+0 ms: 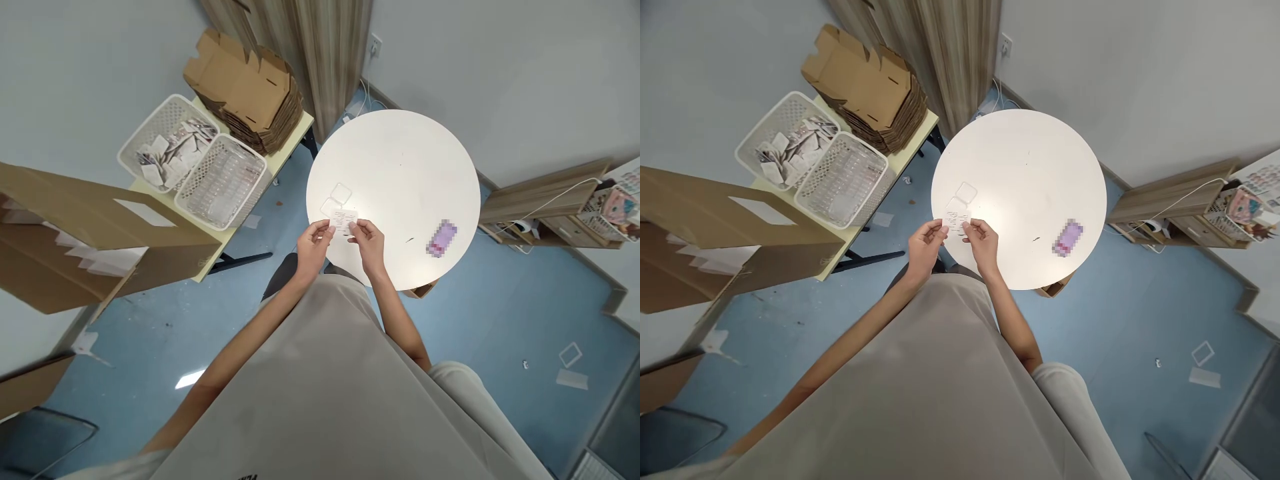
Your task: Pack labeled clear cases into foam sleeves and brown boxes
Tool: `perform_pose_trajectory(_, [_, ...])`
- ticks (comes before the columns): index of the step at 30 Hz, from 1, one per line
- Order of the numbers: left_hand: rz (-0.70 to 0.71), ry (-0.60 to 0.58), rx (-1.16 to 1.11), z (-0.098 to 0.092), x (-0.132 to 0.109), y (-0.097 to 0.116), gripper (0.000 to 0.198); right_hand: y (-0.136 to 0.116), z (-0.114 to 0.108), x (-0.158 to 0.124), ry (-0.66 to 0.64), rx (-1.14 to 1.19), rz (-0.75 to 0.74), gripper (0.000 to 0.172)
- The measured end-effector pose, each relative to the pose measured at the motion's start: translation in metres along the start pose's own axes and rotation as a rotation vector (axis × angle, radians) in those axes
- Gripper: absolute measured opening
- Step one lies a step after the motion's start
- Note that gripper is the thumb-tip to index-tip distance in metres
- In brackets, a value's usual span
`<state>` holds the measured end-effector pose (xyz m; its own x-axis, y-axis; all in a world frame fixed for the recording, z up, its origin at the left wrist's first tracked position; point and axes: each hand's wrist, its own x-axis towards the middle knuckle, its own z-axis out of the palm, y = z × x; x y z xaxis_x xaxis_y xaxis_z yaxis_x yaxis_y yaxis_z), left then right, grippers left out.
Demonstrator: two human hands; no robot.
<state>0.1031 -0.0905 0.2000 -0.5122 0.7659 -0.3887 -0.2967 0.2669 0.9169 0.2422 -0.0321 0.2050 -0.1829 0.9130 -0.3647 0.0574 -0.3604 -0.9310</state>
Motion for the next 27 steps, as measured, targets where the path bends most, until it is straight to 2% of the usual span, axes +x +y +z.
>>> perform_pose_trajectory(6, [-0.032, -0.136, 0.041, -0.005, 0.019, 0.003, 0.035, 0.006, 0.008, 0.010, 0.081, -0.089, -0.002, 0.048])
perform_pose_trajectory(11, [0.015, -0.147, 0.061, -0.016, 0.045, 0.012, 0.038, -0.014, 0.029, 0.007, 0.308, -0.366, -0.204, 0.038])
perform_pose_trajectory(14, [0.057, -0.172, 0.076, -0.025, 0.062, 0.021, 0.043, -0.033, 0.052, 0.002, 0.345, -0.381, -0.299, 0.034])
perform_pose_trajectory(17, [0.148, -0.237, 0.104, -0.032, 0.075, 0.033, 0.041, -0.048, 0.082, 0.003, 0.305, -0.315, -0.284, 0.041])
perform_pose_trajectory(21, [0.384, -0.314, 0.176, -0.040, 0.083, 0.052, 0.032, -0.057, 0.119, 0.013, 0.313, -0.247, -0.244, 0.050])
perform_pose_trajectory(24, [0.532, -0.345, 0.212, -0.046, 0.089, 0.064, 0.030, -0.062, 0.135, 0.019, 0.392, -0.238, -0.248, 0.048])
perform_pose_trajectory(27, [0.577, -0.366, 0.212, -0.055, 0.099, 0.073, 0.028, -0.066, 0.141, 0.024, 0.440, -0.207, -0.214, 0.047])
